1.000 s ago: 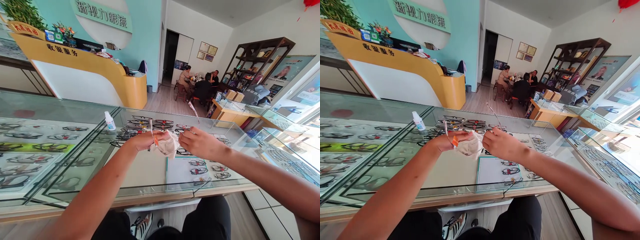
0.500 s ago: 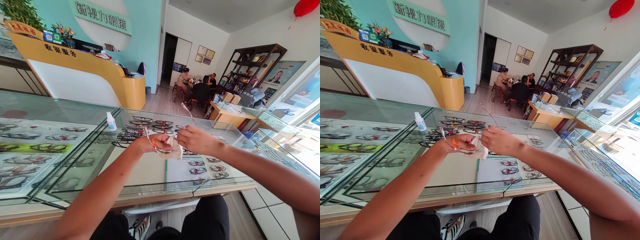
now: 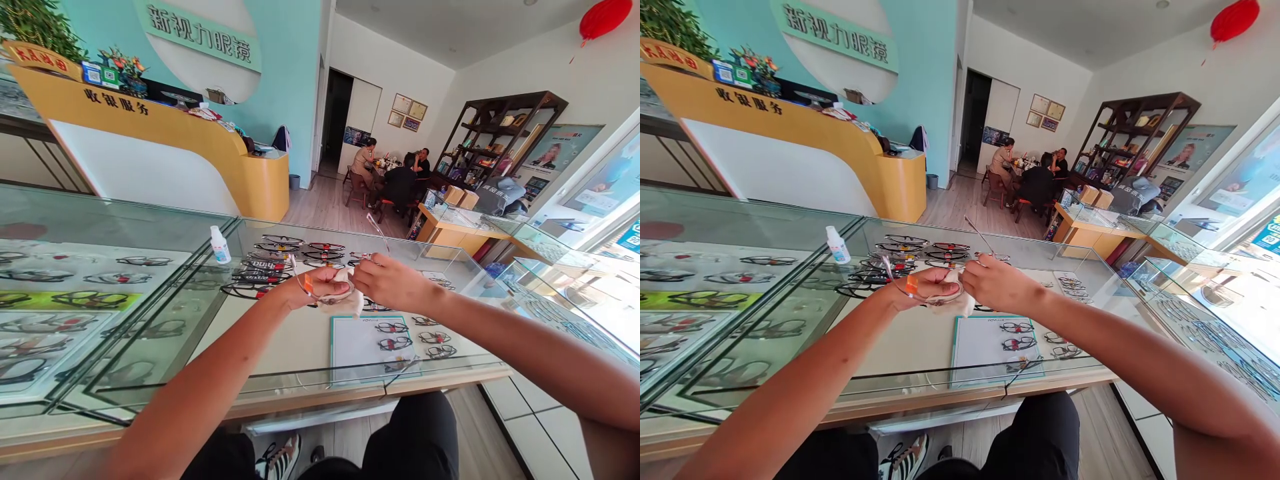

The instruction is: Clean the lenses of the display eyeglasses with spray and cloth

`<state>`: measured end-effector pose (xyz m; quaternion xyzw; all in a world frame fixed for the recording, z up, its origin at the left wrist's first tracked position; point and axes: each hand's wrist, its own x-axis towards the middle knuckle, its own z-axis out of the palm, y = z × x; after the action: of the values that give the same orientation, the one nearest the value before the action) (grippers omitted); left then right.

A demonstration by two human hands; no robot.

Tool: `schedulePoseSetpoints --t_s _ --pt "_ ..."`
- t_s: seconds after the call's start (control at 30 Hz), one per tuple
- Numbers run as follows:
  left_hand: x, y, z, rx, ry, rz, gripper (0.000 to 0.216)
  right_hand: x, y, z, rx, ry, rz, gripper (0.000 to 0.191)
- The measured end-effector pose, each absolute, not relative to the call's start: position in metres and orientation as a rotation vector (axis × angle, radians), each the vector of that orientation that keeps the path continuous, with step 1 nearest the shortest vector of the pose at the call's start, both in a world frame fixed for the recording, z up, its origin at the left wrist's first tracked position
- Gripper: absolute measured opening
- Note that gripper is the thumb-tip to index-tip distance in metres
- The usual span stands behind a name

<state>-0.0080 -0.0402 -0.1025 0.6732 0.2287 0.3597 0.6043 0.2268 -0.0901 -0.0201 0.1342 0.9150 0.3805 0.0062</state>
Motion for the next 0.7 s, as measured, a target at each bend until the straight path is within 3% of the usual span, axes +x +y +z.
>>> schedulePoseSetpoints --t_s 0.23,0.7 --pt "-0.012 -0.042 -0.104 1.591 0.516 0.563 0.066 0.228 -0.093 -0.026 0.383 2.818 1.218 0.031" --pt "-0.012 -0.041 -0.104 1.542 0.56 0.47 0.065 0.231 -0.099 -0.026 0.459 2.78 1.221 0.024"
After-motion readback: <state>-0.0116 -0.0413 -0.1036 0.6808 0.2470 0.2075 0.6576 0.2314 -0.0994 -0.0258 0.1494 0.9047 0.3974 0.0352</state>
